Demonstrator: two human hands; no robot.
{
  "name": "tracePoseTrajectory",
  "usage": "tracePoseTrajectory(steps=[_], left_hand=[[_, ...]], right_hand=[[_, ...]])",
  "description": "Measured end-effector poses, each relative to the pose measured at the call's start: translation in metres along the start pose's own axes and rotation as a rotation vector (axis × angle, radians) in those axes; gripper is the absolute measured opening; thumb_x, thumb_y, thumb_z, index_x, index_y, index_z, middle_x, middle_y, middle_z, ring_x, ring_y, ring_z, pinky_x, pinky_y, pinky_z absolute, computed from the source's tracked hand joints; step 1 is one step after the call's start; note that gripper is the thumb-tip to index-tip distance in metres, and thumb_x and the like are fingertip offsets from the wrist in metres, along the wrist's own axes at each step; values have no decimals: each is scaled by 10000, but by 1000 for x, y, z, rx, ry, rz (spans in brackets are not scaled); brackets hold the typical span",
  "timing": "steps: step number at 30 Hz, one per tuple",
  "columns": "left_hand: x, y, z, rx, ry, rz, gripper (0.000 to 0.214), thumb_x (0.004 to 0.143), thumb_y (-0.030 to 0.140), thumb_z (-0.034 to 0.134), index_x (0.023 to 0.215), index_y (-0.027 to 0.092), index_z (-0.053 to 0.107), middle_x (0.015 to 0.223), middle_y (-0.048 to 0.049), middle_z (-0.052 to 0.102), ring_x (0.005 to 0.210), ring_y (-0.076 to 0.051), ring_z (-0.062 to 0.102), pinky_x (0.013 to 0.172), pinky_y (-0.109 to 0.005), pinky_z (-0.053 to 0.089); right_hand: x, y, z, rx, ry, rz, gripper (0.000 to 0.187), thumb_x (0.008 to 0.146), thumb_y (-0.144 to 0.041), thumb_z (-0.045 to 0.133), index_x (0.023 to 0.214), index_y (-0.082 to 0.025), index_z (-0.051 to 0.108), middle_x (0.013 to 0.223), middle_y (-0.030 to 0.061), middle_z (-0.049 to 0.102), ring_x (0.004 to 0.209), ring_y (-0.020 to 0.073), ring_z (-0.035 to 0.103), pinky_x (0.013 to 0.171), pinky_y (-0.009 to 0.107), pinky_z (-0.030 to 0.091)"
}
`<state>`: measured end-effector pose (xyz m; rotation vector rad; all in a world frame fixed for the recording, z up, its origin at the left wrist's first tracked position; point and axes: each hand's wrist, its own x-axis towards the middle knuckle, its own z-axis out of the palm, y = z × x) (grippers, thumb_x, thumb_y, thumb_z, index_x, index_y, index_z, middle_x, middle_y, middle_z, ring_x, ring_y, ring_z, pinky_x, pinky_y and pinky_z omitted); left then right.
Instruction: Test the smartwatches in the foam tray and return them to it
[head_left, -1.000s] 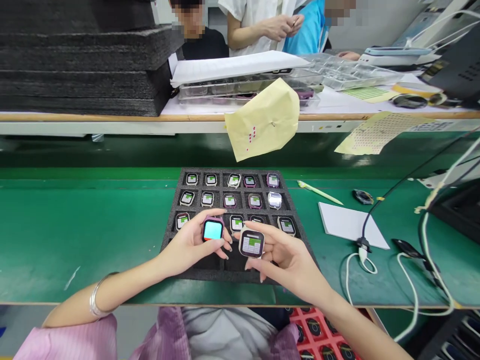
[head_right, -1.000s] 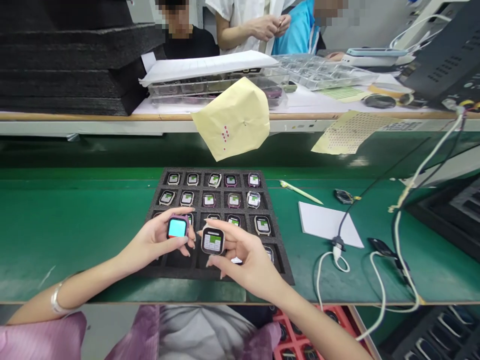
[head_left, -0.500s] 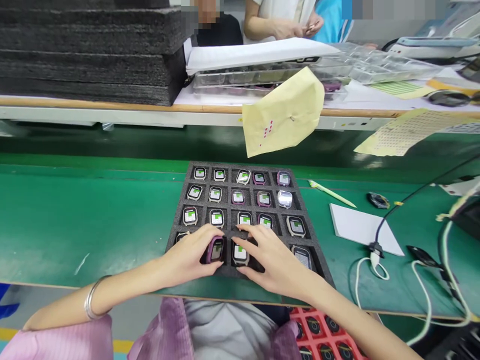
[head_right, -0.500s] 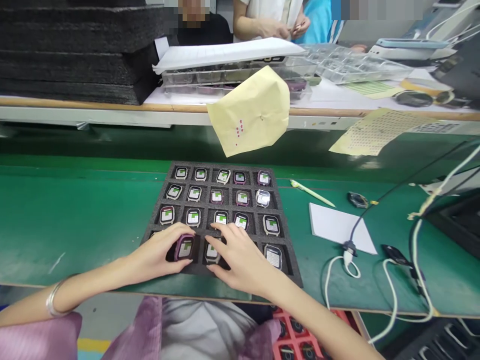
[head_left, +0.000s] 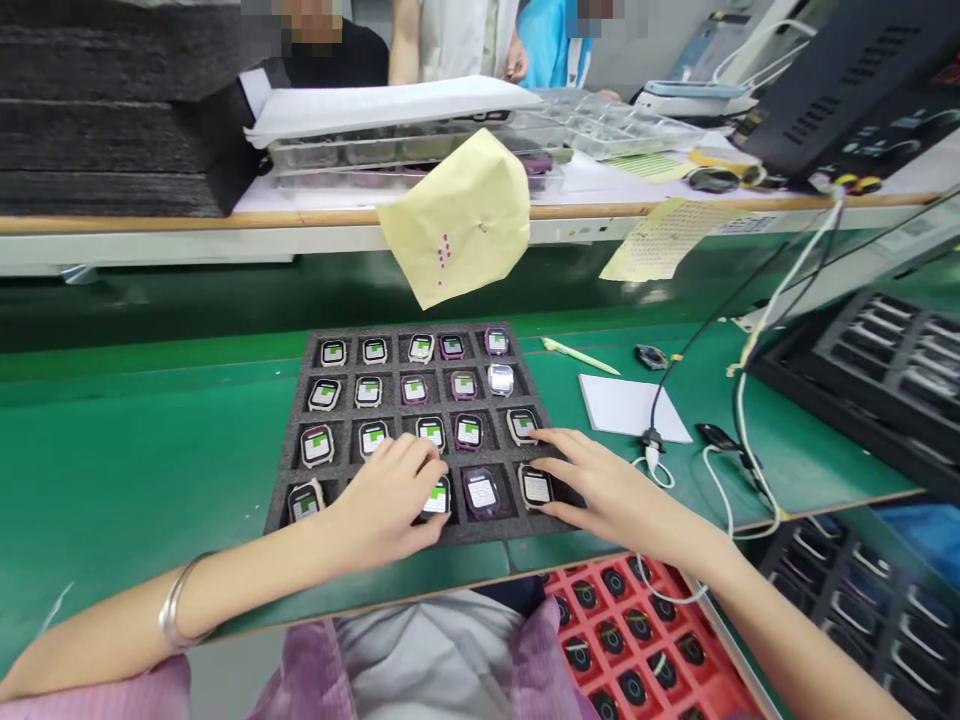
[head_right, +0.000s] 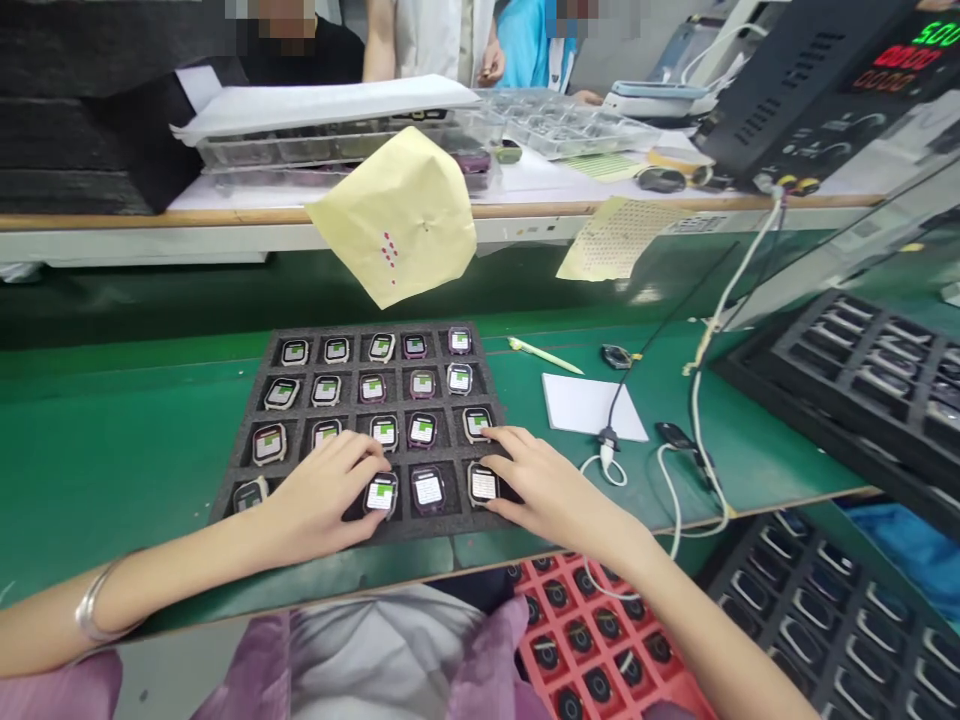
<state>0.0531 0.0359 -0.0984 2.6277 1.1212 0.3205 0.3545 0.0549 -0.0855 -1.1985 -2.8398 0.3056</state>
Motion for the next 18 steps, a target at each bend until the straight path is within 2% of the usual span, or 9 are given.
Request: tracePoseTrajectory(steps=[4,7,9,12,15,18], left_hand=[[37,21,12,212,-47,98,296,825,365,618,942,93,622,994,-140,581,948,-307,518,821,-436,445],[51,31,21,319,-77,158,351,824,407,641,899,64,647,981,-166,588,955,-312,527,789,-418,452],[56,35,25,379,-109,162,320,833,366,651,907,55,664,994,-179,594,954,-301,535,751,-395,457],[63,43,22,456,-194,193,176,806,203,670,907,60,681,950,-168,602,926,-277,542,716,-366,459],[70,51,16,470,-319,286,292,667,162,769,919,45,680,923,-164,595,931,-290,533,721,-368,474],[77,50,14,419,-337,267,297,684,166,749,940,39,669,956,-176,593,943,-295,543,748,-381,490]], right_hand=[[6,-7,2,-142,13,20,299,724,-279,825,924,-100,692,1298,231,533,1218,389,484,935,504,487],[9,-9,4,-210,20,4,354,680,-361,857,859,-103,694,1298,237,543,1189,392,510,879,487,518],[8,-9,7,-227,29,3,365,676,-364,858,863,-97,693,1313,240,537,1169,383,528,857,473,531],[6,-11,12,-244,41,21,358,681,-290,847,915,-73,687,1331,249,524,1159,368,537,857,460,535],[5,-13,15,-243,42,34,350,684,-237,825,950,-59,680,1337,253,519,1166,367,533,852,457,537],[8,-14,12,-238,38,31,349,676,-249,840,929,-66,684,1325,253,531,1157,378,542,838,468,540]])
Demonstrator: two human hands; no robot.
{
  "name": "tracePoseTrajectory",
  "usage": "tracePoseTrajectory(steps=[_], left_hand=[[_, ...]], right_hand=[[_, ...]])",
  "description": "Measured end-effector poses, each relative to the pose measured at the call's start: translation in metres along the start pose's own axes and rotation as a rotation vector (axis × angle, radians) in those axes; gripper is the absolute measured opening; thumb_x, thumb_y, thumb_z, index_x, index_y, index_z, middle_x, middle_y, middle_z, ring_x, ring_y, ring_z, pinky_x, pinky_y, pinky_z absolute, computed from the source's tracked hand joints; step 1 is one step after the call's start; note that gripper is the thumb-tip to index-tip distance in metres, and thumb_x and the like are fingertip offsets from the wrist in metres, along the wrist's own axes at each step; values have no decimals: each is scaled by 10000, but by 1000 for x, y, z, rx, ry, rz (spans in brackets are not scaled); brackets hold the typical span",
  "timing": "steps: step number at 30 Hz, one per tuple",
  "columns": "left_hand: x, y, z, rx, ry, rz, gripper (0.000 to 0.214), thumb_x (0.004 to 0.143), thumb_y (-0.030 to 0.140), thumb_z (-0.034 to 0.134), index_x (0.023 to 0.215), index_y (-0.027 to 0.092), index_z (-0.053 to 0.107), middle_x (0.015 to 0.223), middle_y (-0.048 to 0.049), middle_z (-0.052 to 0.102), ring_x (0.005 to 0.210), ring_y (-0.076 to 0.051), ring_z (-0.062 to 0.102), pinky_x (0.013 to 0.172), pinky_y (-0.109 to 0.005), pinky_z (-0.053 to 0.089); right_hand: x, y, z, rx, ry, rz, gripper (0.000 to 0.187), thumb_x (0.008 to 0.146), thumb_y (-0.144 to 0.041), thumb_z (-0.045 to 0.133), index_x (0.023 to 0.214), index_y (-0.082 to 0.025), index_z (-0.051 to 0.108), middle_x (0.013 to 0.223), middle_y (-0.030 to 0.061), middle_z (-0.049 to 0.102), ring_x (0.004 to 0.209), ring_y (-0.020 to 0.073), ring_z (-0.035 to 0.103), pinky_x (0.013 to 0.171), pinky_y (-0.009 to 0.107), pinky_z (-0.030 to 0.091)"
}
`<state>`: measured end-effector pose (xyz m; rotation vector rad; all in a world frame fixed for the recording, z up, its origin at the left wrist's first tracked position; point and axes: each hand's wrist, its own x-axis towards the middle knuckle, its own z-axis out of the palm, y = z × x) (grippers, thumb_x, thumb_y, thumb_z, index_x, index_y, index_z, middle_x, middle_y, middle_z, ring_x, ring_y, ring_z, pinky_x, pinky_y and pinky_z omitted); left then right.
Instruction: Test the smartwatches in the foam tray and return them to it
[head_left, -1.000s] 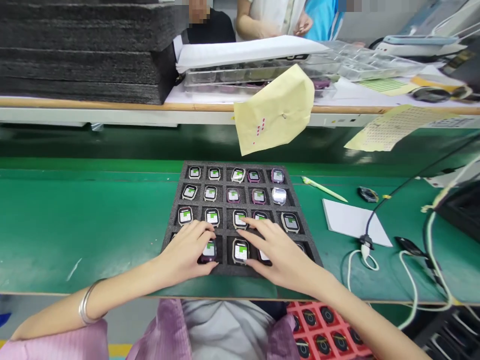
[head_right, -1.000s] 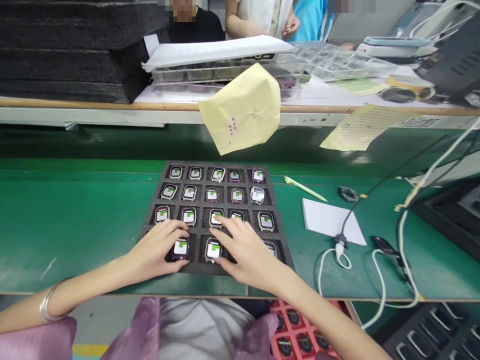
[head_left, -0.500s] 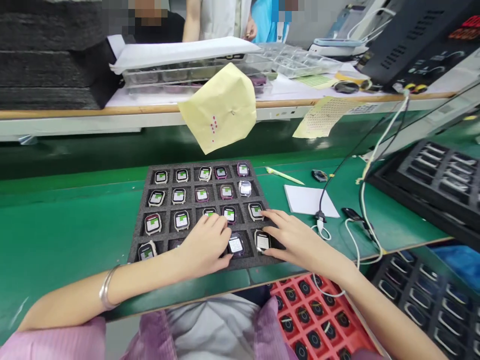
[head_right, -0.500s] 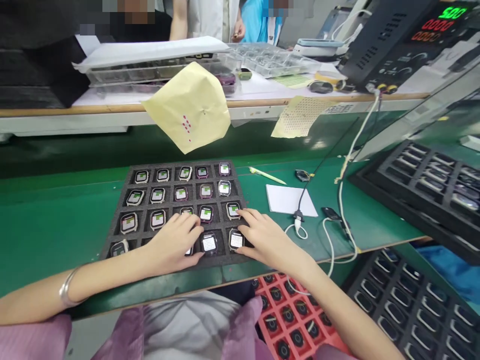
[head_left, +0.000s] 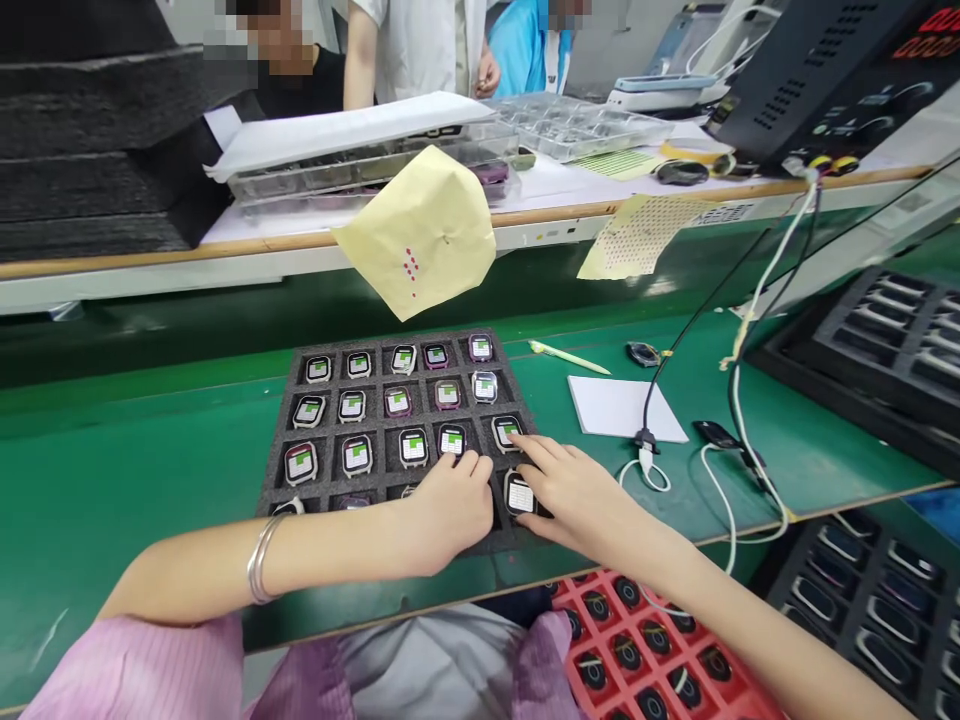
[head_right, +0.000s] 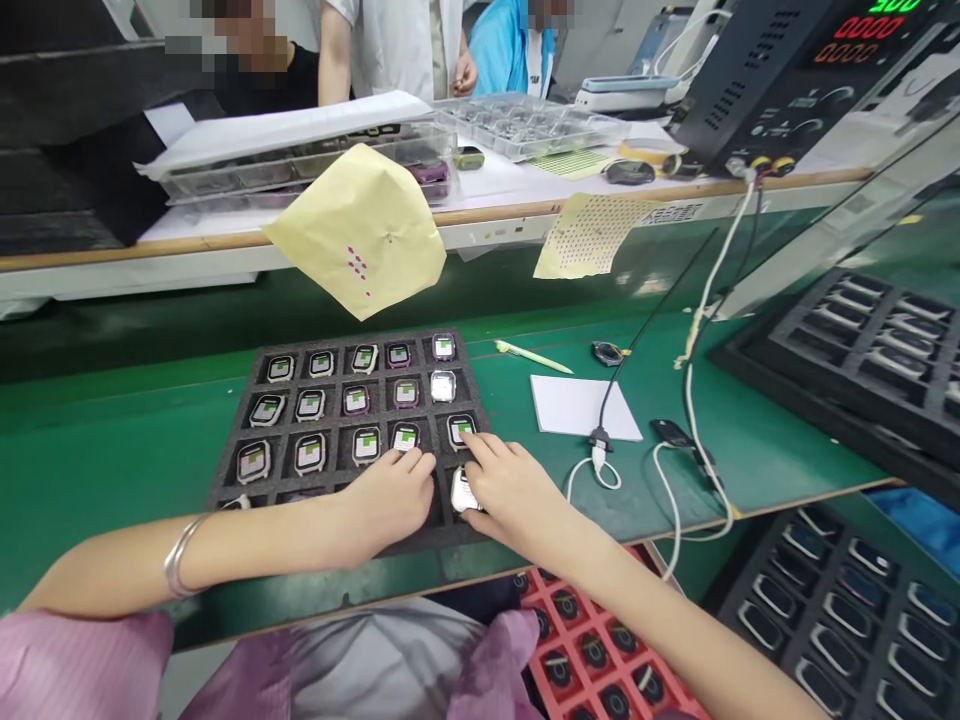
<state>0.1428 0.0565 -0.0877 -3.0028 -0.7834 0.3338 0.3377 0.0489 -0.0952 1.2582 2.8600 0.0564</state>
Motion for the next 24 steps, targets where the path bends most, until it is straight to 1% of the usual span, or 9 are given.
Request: tracePoseTrajectory(steps=[2,4,8,11,14,16,20,22,24], left_hand=[[0,-6,4,-90,50,-39,253,717,178,720,931,57,660,982,-173,592,954,-297,553,765,-391,499],[-6,-14,11,-229,119,-50,287,691,208,745,928,80,646,1038,-169,585,982,-312,554,796,-418,504],[-29,-28,20,-723,310,-115,364,706,192,720,1048,151,602,1161,-134,581,1049,-287,566,884,-433,498],[-49,-36,19,-1213,404,-213,428,754,177,684,1161,189,549,1103,-86,628,959,-215,620,877,-372,510],[-62,-40,12,-1642,416,-296,486,749,171,720,1187,176,509,935,-60,667,846,-182,641,846,-350,508],[-64,-40,8,-1837,469,-295,468,706,123,752,1105,187,515,952,-61,671,842,-168,633,815,-325,500],[-63,-37,-1,-2020,616,-270,431,628,13,745,919,195,485,1158,-109,644,867,-154,612,724,-261,469],[-64,-35,-3,-2062,605,-291,430,636,12,725,944,196,487,1073,-105,681,846,-160,611,696,-255,450],[-67,-35,-5,-2092,599,-329,445,626,18,725,967,197,502,976,-78,700,831,-166,610,699,-259,442]], right_hand=[[2,0,-2,-2,-5,-5,345,665,-258,856,902,-71,687,1308,264,541,1155,393,544,844,486,535],[3,2,-3,30,-4,-10,311,660,-240,853,873,-85,688,1299,267,547,1159,398,545,858,496,532],[-4,8,-1,251,84,60,243,665,-186,785,880,-126,687,1278,213,583,1158,382,563,900,513,525],[-14,14,-6,613,208,205,296,730,-226,725,1013,-148,680,1169,150,663,1031,323,649,896,470,546],[-19,15,-16,1181,283,311,360,770,-275,746,1103,-174,656,1053,123,705,835,266,703,721,382,603],[-13,10,-21,1534,302,293,394,745,-297,793,1101,-190,662,1070,134,695,760,244,702,596,332,598],[12,-9,-18,1926,349,243,461,666,-324,857,1076,-200,687,1034,118,682,650,163,627,442,229,531],[25,-19,-15,2032,328,259,496,645,-309,866,1086,-184,677,961,105,679,623,140,576,387,181,476],[34,-27,-12,2095,255,286,505,654,-280,854,1103,-165,652,908,101,681,575,113,530,354,144,421]])
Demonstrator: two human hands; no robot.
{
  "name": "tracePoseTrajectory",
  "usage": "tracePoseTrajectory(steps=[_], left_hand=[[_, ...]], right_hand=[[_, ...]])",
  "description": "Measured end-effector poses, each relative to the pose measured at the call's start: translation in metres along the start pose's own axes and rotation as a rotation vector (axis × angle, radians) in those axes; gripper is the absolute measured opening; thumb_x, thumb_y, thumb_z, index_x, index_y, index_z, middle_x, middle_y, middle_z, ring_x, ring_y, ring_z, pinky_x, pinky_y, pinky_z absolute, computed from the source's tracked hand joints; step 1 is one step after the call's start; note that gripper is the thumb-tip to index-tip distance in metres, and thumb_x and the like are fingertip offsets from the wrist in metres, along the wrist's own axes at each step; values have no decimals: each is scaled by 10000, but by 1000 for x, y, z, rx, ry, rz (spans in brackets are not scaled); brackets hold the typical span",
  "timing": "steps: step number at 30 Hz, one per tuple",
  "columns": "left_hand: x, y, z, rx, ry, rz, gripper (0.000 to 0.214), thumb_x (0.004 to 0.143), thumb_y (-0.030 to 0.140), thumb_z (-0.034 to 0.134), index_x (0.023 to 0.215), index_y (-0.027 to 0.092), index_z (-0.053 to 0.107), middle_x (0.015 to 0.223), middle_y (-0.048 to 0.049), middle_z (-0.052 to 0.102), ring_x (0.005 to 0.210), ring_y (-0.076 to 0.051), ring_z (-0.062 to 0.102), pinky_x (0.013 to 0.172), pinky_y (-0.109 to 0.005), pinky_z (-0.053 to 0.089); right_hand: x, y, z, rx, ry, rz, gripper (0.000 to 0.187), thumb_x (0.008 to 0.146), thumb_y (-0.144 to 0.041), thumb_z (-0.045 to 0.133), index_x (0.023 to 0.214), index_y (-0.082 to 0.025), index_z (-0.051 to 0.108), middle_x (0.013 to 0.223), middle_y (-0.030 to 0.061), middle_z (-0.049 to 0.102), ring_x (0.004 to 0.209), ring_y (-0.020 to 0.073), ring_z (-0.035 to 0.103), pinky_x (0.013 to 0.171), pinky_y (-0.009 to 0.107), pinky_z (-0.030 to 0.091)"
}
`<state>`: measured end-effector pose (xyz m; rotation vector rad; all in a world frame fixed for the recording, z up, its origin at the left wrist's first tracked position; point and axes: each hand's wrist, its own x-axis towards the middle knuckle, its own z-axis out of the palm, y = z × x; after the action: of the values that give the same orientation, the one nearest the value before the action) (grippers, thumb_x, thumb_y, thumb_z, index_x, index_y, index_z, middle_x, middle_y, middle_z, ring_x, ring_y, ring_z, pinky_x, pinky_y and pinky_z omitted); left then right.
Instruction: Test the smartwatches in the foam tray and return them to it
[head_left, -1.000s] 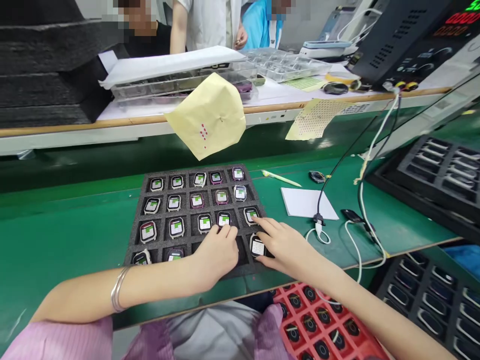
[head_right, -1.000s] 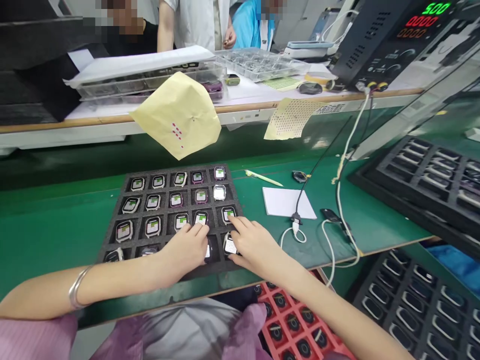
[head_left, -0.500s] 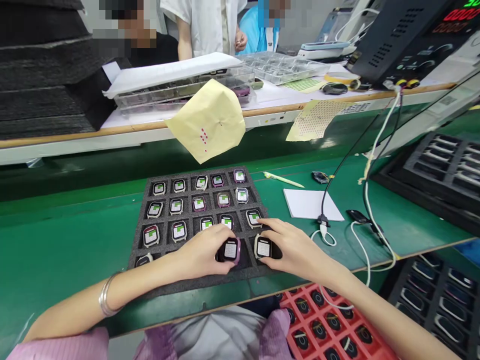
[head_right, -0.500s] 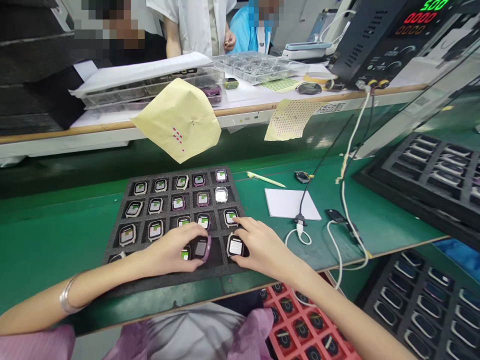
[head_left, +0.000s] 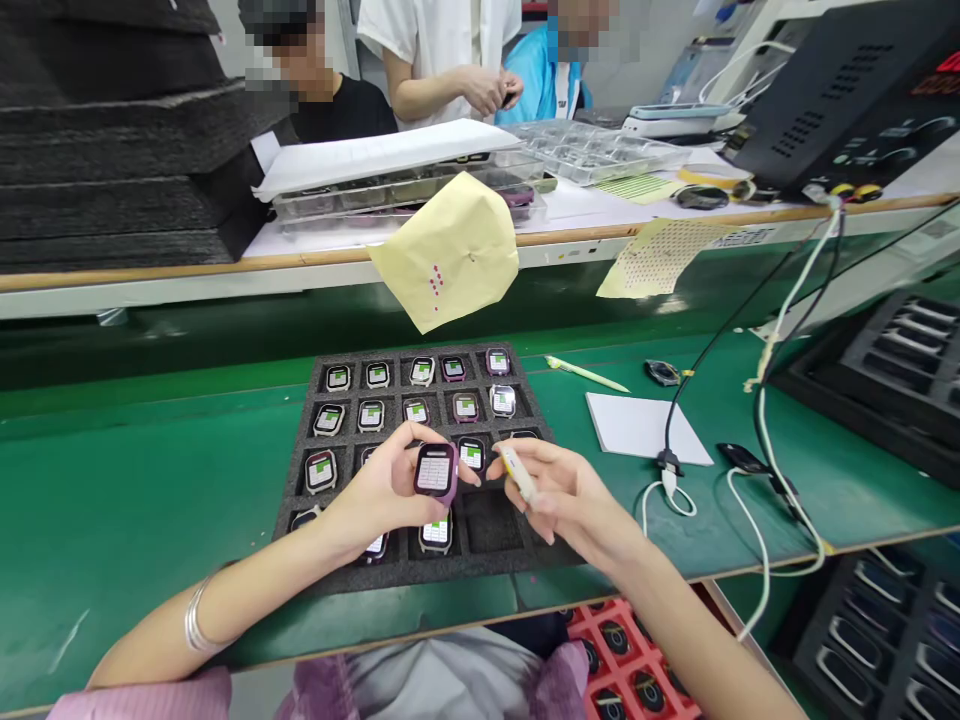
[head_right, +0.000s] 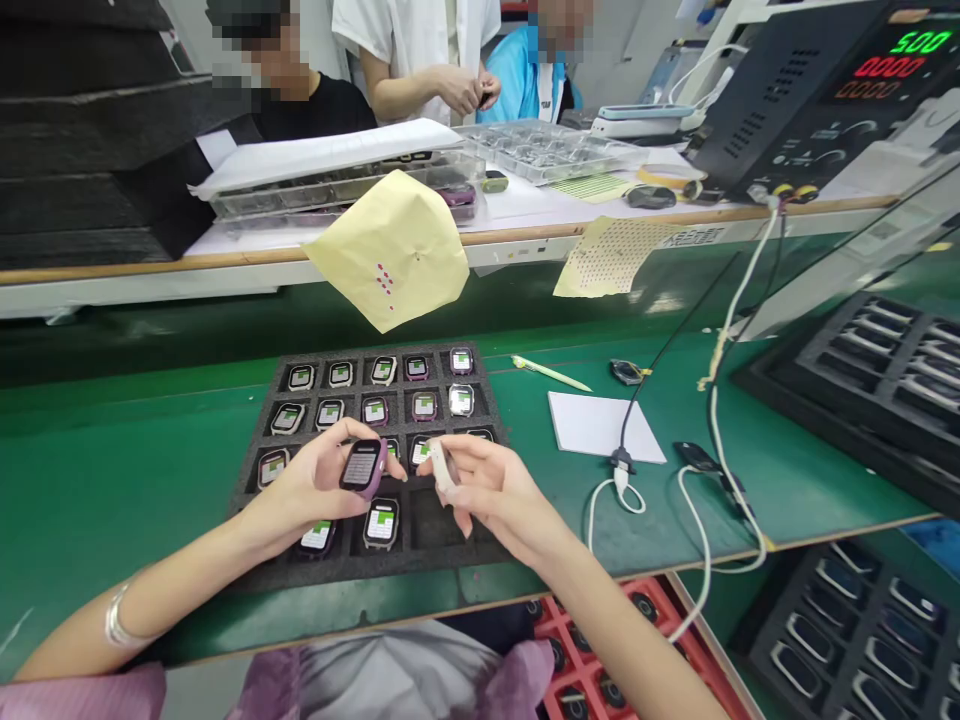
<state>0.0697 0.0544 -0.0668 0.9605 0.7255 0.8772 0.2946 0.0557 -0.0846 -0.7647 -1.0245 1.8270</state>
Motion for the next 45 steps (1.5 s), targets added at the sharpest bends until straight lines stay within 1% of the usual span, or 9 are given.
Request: tracePoseTrajectory(steps=[6,10,12,18,23,27,35,42,45], left_hand=[[-4,6,-7,-119,132,-81,557,597,-19,676,1101,186,554,885,-24,681,816,-146,616,741,-258,459],[-5,6,-9,-228,130,-65,590,611,-7,653,1164,177,560,946,-61,673,998,-256,645,921,-428,476],[-6,7,-9,-246,114,-55,583,611,-6,640,1158,178,560,1015,-90,670,1026,-289,644,921,-469,485],[-8,7,-7,-152,106,-11,485,694,31,598,1149,180,522,1035,-96,658,987,-244,637,840,-398,541],[-10,2,-4,27,72,108,336,889,237,569,1216,200,498,1006,-81,615,903,-201,615,700,-329,580],[-12,3,-2,113,60,138,335,923,328,551,1230,205,496,964,-71,602,851,-181,599,662,-312,594],[-13,1,-7,-12,-12,139,336,867,141,527,1198,196,520,972,-68,621,907,-195,617,718,-337,601],[-16,4,-7,-84,-41,95,453,780,50,519,1204,210,530,1001,-68,640,944,-206,629,776,-362,583],[-19,4,-5,-60,-42,98,391,849,104,550,1223,211,520,996,-75,634,925,-202,629,768,-359,585]], right_hand=[[3,3,14,-82,-6,107,520,728,-162,782,1191,-187,545,935,91,689,509,91,540,352,144,438],[0,3,21,-149,8,25,530,738,-189,771,1216,-194,541,887,68,677,608,148,618,386,177,486],[0,2,24,-179,30,-28,447,793,-250,723,1204,-186,560,847,64,680,590,158,629,386,192,482],[1,-2,31,-358,167,-139,240,895,-343,645,1066,-177,612,779,65,714,414,93,539,344,172,369],[-2,-3,28,-353,181,-159,283,881,-415,656,1043,-186,618,780,71,718,422,115,547,347,197,376],[-7,-6,25,-316,148,-181,315,873,-453,652,1051,-195,624,826,89,724,457,148,580,355,225,391],[-13,-7,25,-346,123,-200,263,911,-376,623,1115,-210,616,917,101,726,501,160,603,375,239,410],[-14,-9,39,-407,196,-219,173,875,-322,694,1019,-234,659,802,68,718,510,130,570,373,186,432],[-35,-17,49,-346,61,-197,264,878,-387,676,1120,-290,640,894,102,721,573,198,643,373,241,494]])
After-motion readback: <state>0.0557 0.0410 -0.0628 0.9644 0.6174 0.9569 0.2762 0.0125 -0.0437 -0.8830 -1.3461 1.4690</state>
